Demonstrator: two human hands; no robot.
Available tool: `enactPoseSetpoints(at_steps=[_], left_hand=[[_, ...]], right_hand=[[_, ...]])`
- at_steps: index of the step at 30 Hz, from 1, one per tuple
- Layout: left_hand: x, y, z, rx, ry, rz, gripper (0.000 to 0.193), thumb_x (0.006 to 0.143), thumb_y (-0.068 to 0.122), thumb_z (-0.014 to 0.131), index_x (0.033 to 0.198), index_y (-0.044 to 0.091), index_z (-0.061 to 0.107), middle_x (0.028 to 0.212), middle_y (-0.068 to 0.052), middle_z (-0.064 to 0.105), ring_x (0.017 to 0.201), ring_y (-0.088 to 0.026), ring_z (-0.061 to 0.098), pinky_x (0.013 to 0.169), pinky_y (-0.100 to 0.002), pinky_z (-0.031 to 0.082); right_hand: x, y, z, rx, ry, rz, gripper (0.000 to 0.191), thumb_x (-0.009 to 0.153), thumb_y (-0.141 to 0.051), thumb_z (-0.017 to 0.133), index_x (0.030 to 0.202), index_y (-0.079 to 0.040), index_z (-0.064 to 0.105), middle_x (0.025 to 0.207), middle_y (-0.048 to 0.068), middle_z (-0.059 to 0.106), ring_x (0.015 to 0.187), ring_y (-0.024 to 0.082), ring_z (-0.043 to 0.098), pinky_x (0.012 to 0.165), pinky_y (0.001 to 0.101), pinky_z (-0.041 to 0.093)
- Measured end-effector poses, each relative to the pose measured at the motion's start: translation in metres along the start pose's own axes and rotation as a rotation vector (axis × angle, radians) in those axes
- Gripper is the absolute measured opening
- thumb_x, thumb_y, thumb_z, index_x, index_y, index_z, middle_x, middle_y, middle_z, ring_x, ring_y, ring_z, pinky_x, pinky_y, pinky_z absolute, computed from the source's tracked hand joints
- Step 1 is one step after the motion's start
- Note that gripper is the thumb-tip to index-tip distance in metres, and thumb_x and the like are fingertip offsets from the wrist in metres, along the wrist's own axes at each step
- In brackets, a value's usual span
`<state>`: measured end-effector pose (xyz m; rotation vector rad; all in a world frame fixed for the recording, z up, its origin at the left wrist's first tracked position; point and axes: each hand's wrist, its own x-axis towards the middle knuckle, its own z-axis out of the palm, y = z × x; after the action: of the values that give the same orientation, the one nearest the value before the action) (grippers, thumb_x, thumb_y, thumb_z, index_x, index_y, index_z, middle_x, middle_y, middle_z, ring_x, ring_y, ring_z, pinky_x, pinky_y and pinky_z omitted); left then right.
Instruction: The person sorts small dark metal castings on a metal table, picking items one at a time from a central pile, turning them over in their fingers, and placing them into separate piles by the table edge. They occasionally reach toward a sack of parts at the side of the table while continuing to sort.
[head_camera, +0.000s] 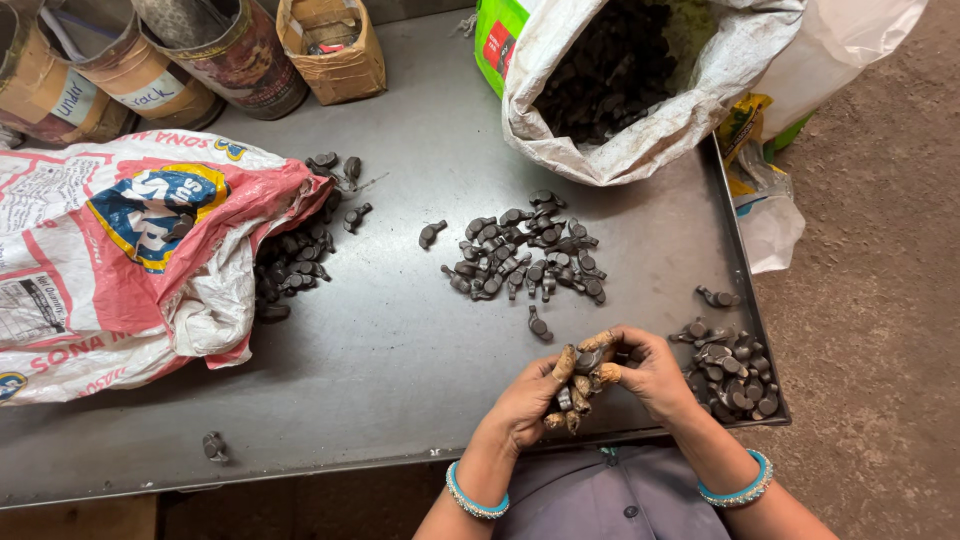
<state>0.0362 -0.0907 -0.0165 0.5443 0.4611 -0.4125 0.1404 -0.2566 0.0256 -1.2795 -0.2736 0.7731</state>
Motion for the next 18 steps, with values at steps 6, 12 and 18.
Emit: enactPoseSetpoints(at_steps=[6,12,18], left_hand=[[0.000,-0.006,0.001,-0.018,-0.086,-0.038,0.050,0.107,0.045,0.055,0.122,-0.002,0.065,0.092,-0.004,0.071,0.072,-0.011,0.068,0.062,-0.026,0.058],[-0.001,-0.003,-0.002,0.006,-0.035,-0.056,0.052,0.104,0.051,0.055,0.111,0.001,0.067,0.084,-0.004,0.070,0.065,-0.012,0.068,0.055,-0.027,0.057],[-0.004,0.020,-0.003,-0.096,0.121,0.086,0.036,0.099,0.041,0.064,0.107,0.006,0.065,0.088,-0.006,0.073,0.070,-0.016,0.072,0.057,-0.029,0.058]], right_hand=[[0.001,0.003,-0.003,-0.018,0.019,0.038,0.039,0.077,-0.022,0.087,0.101,0.002,0.069,0.078,0.004,0.070,0.067,0.011,0.066,0.058,0.0267,0.056],[0.002,-0.002,0.002,-0.362,0.053,-0.128,0.037,0.074,-0.021,0.091,0.096,0.000,0.070,0.077,0.002,0.067,0.068,0.010,0.062,0.059,0.0246,0.053],[0.018,-0.039,0.023,-0.823,0.032,-0.434,0.039,0.066,-0.021,0.089,0.101,-0.010,0.076,0.097,0.003,0.069,0.085,0.016,0.065,0.067,0.0286,0.057]])
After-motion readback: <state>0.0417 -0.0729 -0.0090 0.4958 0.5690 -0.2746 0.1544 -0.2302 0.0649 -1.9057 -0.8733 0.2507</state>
